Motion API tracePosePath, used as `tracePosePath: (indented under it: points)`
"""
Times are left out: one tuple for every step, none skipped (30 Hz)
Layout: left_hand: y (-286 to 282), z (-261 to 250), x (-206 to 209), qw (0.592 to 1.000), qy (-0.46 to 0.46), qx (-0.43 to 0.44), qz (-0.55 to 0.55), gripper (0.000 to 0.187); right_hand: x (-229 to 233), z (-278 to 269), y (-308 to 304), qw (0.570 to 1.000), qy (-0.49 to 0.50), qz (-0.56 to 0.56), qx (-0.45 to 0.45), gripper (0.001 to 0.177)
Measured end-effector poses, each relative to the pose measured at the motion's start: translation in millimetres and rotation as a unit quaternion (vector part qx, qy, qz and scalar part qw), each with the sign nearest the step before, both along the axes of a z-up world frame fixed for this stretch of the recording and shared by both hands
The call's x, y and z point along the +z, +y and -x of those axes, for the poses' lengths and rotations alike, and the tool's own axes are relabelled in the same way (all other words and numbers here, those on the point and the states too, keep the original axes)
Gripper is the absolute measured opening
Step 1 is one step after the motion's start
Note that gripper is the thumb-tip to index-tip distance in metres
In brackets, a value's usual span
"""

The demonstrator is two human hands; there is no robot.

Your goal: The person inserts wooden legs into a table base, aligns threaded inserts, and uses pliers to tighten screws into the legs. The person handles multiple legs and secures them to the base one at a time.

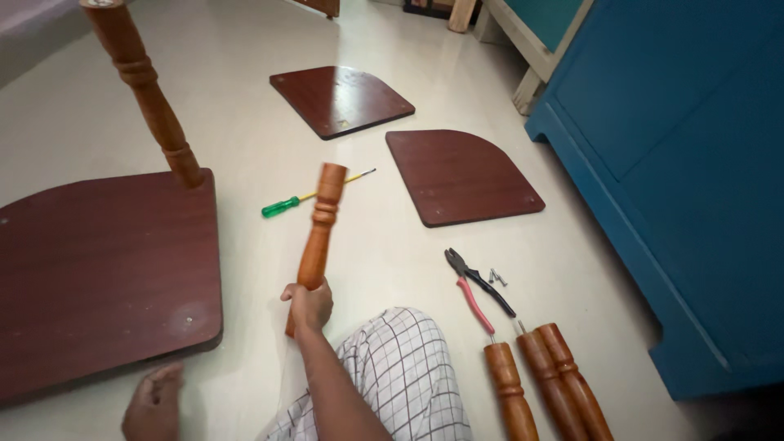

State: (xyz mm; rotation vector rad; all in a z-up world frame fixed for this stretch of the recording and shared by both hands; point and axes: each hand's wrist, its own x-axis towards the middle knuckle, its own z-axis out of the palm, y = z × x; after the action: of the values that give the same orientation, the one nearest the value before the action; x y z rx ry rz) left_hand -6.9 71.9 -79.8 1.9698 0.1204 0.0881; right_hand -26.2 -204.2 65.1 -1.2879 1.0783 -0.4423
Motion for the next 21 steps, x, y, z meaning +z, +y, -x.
tracePosePath:
  points:
    - [-1, 2, 3, 0.998, -0.018, -0.013, 0.067, 0.025, -6, 2, 0, 1.0, -0.009, 0.021, 0.01, 0.047]
    - [-1, 3, 7, 0.99, -0.036, -0.025, 0.133, 0.025, -12, 3, 1, 0.998, 0.004, 0.068, 0.013, 0.048]
    - [-1, 2, 15, 0.978, -0.057, -0.031, 0.2, 0.026, -17, 0, 1, 0.993, 0.013, 0.117, 0.021, 0.05]
    - [-2, 5, 23, 0.99, -0.06, -0.021, 0.123, 0.027, -21, -2, 2, 0.986, 0.021, 0.165, 0.03, 0.051]
    - [1, 8, 35, 0.997, -0.066, 0.002, 0.043, 0.029, -24, -6, 7, 0.981, 0.017, 0.188, 0.044, 0.055]
    - [1, 11, 49, 0.997, -0.07, 0.026, -0.038, 0.031, -27, -6, 7, 0.976, 0.013, 0.211, 0.057, 0.058]
    - [-3, 14, 64, 0.997, -0.066, 0.031, -0.015, 0.031, -30, -6, 7, 0.968, 0.012, 0.241, 0.074, 0.059]
    - [-7, 16, 80, 0.997, -0.064, 0.037, 0.009, 0.031, -33, -4, 5, 0.958, 0.011, 0.271, 0.089, 0.059]
    - [-7, 19, 97, 0.997, -0.055, 0.026, 0.047, 0.031, -34, -5, 4, 0.956, 0.006, 0.276, 0.099, 0.066]
    - [-6, 20, 116, 0.995, -0.049, 0.015, 0.085, 0.03, -36, -3, 4, 0.946, -0.007, 0.305, 0.11, 0.063]
    - [-4, 25, 136, 0.993, -0.041, 0.011, 0.108, 0.03, -37, 2, 8, 0.948, -0.031, 0.298, 0.107, 0.063]
    - [1, 28, 158, 0.991, -0.036, 0.006, 0.131, 0.03, -35, 4, 9, 0.945, -0.015, 0.302, 0.125, 0.063]
    - [7, 29, 179, 0.99, -0.064, -0.012, 0.122, 0.031, -32, 7, 10, 0.941, 0.003, 0.308, 0.138, 0.063]
    - [16, 30, 201, 0.989, -0.092, -0.03, 0.111, 0.032, -29, 9, 16, 0.942, -0.04, 0.302, 0.144, 0.061]
    - [25, 33, 223, 0.987, -0.117, -0.053, 0.098, 0.034, -26, 14, 23, 0.942, -0.08, 0.291, 0.146, 0.06]
    - [33, 36, 243, 0.985, -0.133, -0.06, 0.09, 0.036, -22, 17, 30, 0.948, -0.064, 0.276, 0.148, 0.058]
    - [39, 40, 262, 0.983, -0.148, -0.074, 0.082, 0.039, -18, 23, 35, 0.954, -0.045, 0.261, 0.143, 0.056]
    - [43, 43, 279, 0.98, -0.163, -0.087, 0.074, 0.043, -15, 26, 40, 0.95, -0.04, 0.271, 0.148, 0.055]
    - [45, 49, 293, 0.976, -0.185, -0.102, 0.06, 0.046, -15, 32, 46, 0.948, -0.033, 0.28, 0.151, 0.055]
    - [47, 54, 304, 0.97, -0.207, -0.116, 0.046, 0.049, -16, 35, 51, 0.945, -0.026, 0.288, 0.154, 0.054]
    - [47, 60, 313, 0.964, -0.226, -0.133, 0.03, 0.053, -18, 38, 56, 0.942, -0.025, 0.295, 0.159, 0.054]
